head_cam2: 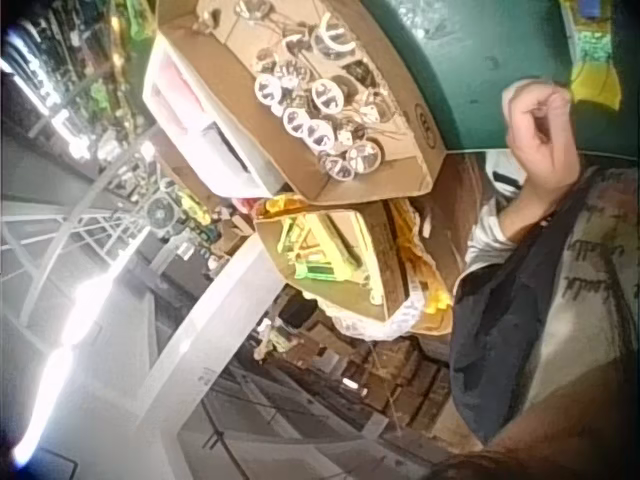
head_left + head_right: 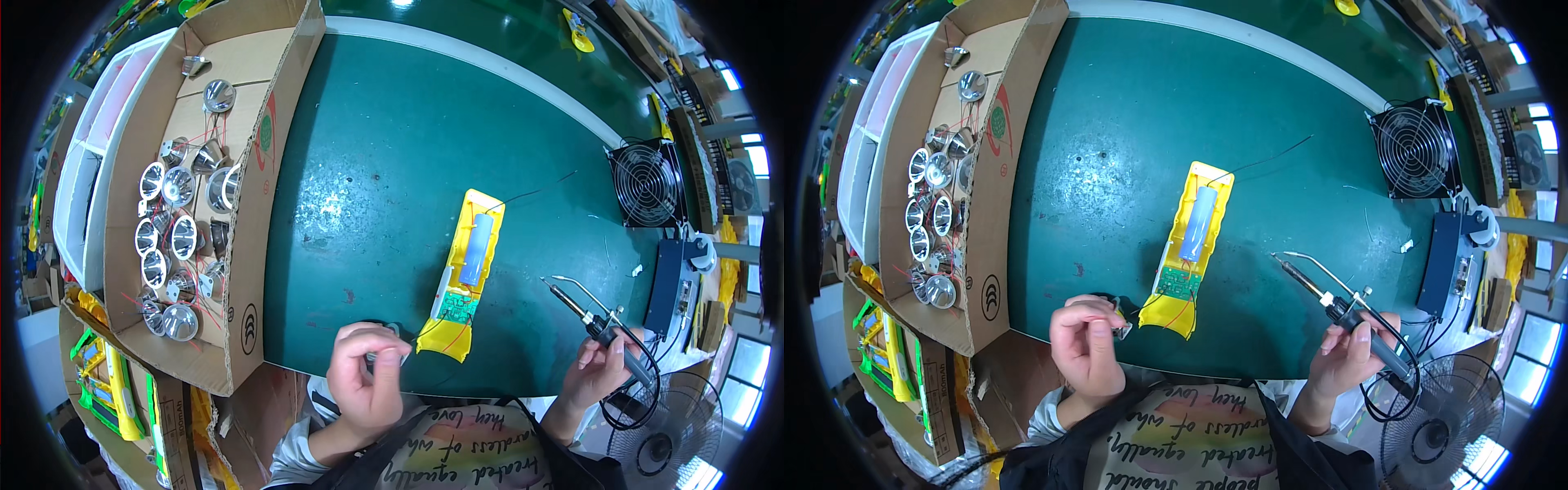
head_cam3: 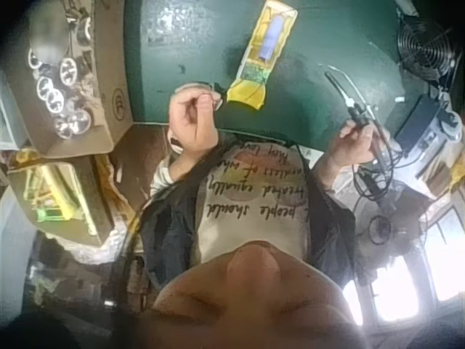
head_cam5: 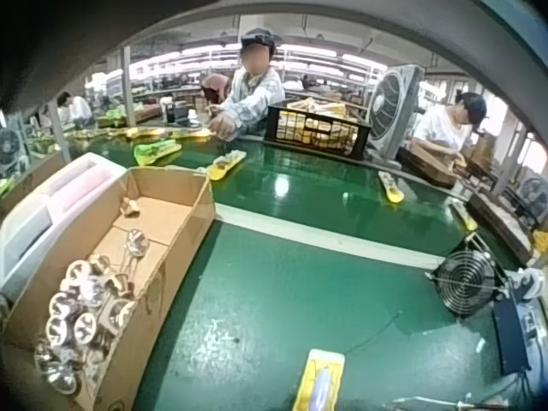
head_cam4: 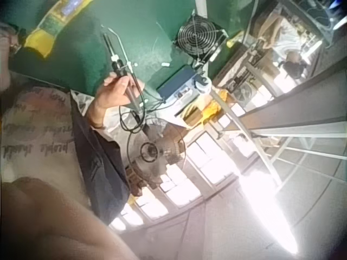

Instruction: The person solders wires onto flashlight circuit boards and housings using a soldering iron, connects lamp reflectors, and places the assembled flashlights onto the conveyor belt.

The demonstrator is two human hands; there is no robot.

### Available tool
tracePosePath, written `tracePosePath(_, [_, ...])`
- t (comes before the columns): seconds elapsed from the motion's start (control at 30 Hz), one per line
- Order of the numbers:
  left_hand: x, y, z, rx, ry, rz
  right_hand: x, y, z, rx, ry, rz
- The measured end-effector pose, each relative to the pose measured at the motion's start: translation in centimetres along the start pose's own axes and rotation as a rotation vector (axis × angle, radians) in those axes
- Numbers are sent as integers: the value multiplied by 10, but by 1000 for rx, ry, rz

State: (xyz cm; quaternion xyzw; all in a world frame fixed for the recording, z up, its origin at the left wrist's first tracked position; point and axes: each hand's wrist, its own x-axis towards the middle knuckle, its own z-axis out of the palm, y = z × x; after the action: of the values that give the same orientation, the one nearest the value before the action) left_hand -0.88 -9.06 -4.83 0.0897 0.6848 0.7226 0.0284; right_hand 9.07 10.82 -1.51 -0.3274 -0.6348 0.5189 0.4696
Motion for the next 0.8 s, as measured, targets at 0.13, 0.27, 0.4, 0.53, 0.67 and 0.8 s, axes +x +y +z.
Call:
tracePosePath(0.13, [5,7,4,402,-139,183,-5,-10,2,96,-126,32])
tracePosePath(0.27, [3,4,16,588,-102,249,-19,-13,8,166,-282,98])
tracePosePath(0.4, [3,7,18,621,-119,228,-25,-21,22,102,-306,123])
tracePosePath(0.53, [4,7,19,609,-119,218,-27,-21,23,7,-352,110])
tracePosePath(0.67, [2,5,16,599,-119,226,-29,-20,26,-43,-351,126])
tracePosePath(0.8, [0,2,17,568,-112,265,-29,-23,23,-11,-318,188])
